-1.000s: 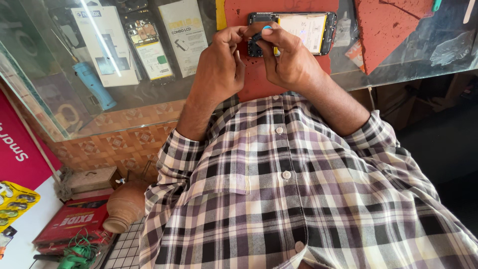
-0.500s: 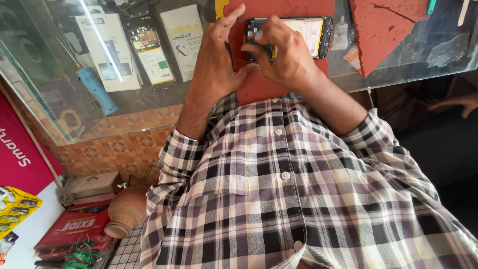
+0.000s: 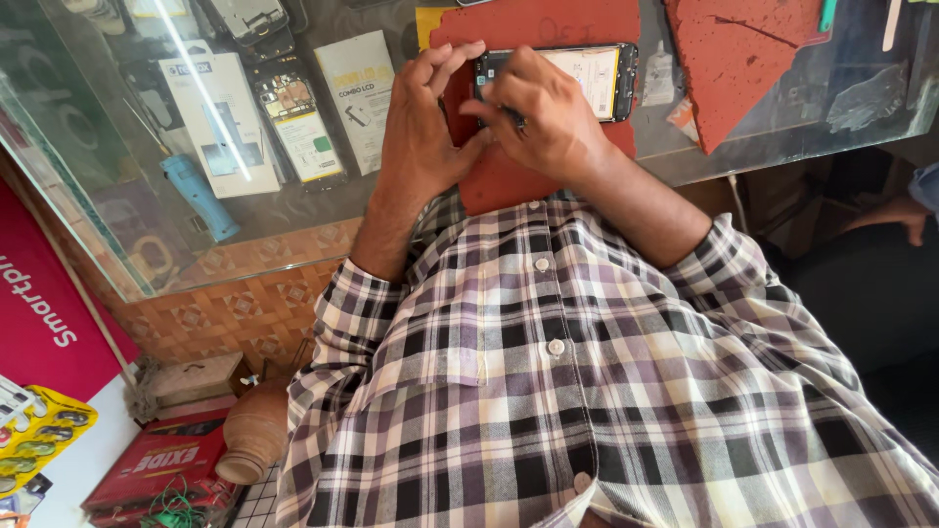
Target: The person is repairing a smartphone on a glass counter. They use a small screwdriver to remove internal screws and use their hands to disconnect ribbon cables and manipulate the battery and circuit board.
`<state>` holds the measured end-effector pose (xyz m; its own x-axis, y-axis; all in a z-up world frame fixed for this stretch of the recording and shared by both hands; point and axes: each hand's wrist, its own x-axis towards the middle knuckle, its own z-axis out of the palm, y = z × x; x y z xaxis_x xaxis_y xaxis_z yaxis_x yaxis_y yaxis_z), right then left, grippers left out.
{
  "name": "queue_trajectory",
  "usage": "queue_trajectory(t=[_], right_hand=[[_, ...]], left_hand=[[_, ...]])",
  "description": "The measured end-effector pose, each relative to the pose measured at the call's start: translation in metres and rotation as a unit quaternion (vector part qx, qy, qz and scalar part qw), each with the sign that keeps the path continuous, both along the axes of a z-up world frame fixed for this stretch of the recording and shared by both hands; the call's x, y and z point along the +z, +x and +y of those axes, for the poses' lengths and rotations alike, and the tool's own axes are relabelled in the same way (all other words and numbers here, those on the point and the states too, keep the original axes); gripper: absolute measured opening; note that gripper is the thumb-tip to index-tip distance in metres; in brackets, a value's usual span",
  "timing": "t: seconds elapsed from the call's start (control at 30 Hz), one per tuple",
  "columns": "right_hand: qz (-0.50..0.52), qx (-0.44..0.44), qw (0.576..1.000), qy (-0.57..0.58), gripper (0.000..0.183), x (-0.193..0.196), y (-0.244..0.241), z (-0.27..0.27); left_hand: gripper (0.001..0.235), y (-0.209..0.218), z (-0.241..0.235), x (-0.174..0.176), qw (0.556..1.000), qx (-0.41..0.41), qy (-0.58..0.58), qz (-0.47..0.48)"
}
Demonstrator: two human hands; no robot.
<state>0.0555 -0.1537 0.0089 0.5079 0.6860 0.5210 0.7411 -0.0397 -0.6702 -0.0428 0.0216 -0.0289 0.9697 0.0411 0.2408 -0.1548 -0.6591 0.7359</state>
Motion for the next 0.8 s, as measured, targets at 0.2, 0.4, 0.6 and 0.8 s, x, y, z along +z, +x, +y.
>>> queue_trajectory(t=[0.2,0.4,0.6,0.8], right_hand=[[0.012,0.029,0.999,0.018,0.047,0.003,0.002,0.0],[0.007,0.059,0.998,0.036,0.046,-0.005,0.004,-0.003],[0.001,0.044,0.999,0.016,0.054,0.004,0.003,-0.004],[0.002,-0.012,0.997,-0.074,0.043,-0.006,-0.007,-0.004]], left_hand=[[0.095,0.0,0.001,-0.007,1.0,0.005,0.013,-0.015],[0.093,0.001,0.0,-0.006,1.0,0.002,-0.005,-0.028],[0.094,0.0,-0.004,-0.013,1.0,0.002,-0.029,-0.003],[0.092,-0.005,-0.003,-0.003,0.995,0.011,-0.083,0.047]])
